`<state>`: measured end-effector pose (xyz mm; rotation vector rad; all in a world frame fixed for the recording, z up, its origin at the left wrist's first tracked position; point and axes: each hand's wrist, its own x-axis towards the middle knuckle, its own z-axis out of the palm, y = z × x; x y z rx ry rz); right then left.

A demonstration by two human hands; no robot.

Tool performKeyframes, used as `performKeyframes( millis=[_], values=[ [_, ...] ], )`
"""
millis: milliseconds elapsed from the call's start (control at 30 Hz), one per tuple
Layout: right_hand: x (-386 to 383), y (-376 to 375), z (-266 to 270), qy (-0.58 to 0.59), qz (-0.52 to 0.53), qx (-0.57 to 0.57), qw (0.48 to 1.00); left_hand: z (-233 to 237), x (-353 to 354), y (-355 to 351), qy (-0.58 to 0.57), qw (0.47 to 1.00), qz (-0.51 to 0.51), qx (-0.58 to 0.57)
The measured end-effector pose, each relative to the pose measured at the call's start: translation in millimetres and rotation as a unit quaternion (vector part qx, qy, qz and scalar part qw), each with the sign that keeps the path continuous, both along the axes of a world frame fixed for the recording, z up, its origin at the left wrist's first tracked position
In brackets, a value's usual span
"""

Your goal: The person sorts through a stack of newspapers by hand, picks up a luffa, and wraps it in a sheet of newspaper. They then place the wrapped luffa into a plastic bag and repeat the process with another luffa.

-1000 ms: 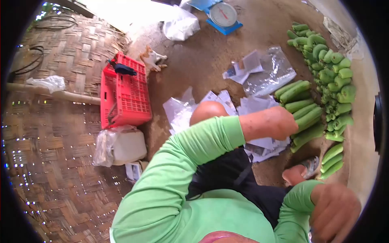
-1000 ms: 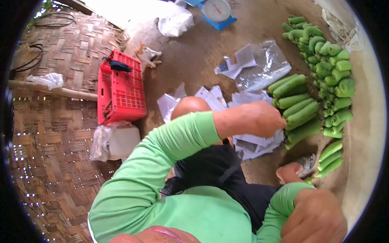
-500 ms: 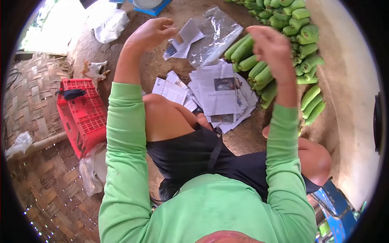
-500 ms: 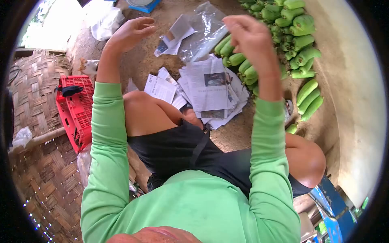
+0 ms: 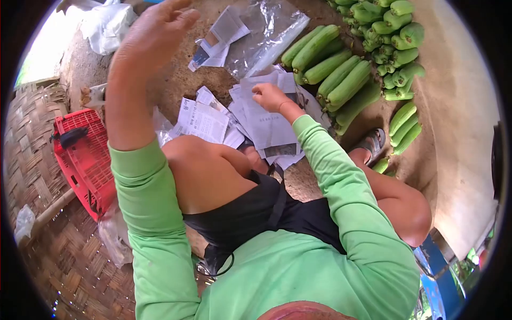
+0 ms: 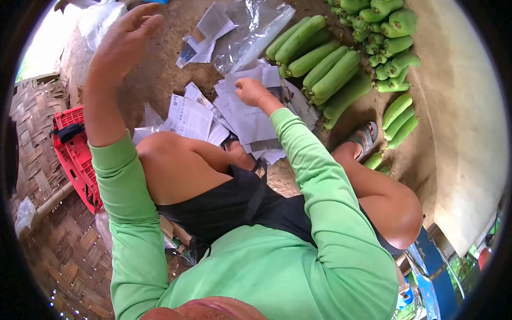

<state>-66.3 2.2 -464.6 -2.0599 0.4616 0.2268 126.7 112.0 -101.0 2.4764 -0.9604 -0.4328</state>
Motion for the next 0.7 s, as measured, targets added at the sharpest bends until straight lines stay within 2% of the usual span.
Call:
performKeyframes(
  millis=[33,133,233,333,400,467,567,667,700],
  values=[
    [-14,3,5,0.007,0.033,-0.055,0.998,-6,8,4,0.009,1.000,-0.011,-0.004],
    [-48,7,16,0.079,0.069,-0.107,0.989,-35,35,9,0.042,0.997,-0.055,-0.042],
    [-68,-11,30,0.058,0.099,-0.093,0.989,-41,25,-3,0.048,0.995,-0.084,-0.022],
    [-68,-63,69,-0.018,-0.054,-0.048,0.997,-35,15,-10,0.056,0.994,-0.099,-0.005],
    [-76,-106,80,-0.042,-0.201,-0.022,0.978,-31,13,-10,0.044,0.993,-0.111,-0.009],
    [-100,-150,108,0.017,-0.288,-0.124,0.949,-26,7,-9,0.040,0.993,-0.111,-0.013],
    [-146,-180,119,0.094,-0.322,-0.265,0.904,-19,0,-5,0.034,0.993,-0.111,-0.005],
    [-155,-171,140,0.213,-0.365,-0.079,0.903,-23,-2,-4,0.040,0.991,-0.128,-0.009],
    [-154,-166,140,0.222,-0.366,-0.071,0.901,-25,0,-3,0.042,0.990,-0.133,-0.011]
  ],
)
